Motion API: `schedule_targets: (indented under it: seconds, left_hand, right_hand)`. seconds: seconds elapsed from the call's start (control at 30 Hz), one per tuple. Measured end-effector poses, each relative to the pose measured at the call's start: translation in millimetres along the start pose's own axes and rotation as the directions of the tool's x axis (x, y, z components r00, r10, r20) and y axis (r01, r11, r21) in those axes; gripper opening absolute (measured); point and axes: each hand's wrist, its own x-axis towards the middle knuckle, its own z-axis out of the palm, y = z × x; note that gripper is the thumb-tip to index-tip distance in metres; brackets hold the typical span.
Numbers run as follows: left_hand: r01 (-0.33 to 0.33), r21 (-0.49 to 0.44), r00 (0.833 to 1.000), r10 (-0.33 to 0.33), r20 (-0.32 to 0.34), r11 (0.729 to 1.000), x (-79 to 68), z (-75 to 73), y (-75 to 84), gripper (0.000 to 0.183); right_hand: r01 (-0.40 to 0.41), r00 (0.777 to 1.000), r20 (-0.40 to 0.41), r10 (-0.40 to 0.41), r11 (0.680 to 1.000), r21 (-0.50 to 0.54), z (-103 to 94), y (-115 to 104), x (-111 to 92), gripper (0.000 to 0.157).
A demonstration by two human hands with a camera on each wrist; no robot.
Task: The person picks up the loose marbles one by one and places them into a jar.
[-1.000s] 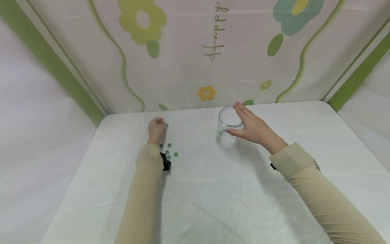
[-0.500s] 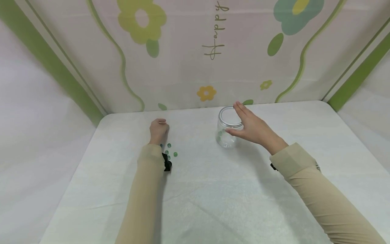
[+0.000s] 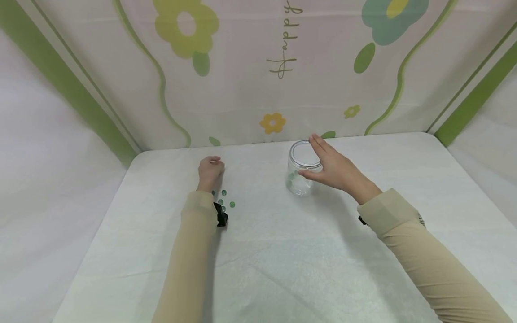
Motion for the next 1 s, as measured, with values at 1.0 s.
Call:
schedule_targets:
  seconds: [1.0]
  left_hand:
    - [0.047, -0.477, 0.913, 0.156, 0.378, 0.878, -47.8, 32.4, 93.6, 0.041]
  right_hand:
    - [-0.001, 1.000, -0.003, 0.001, 1.000, 0.001, 2.1, 1, 3, 0.098]
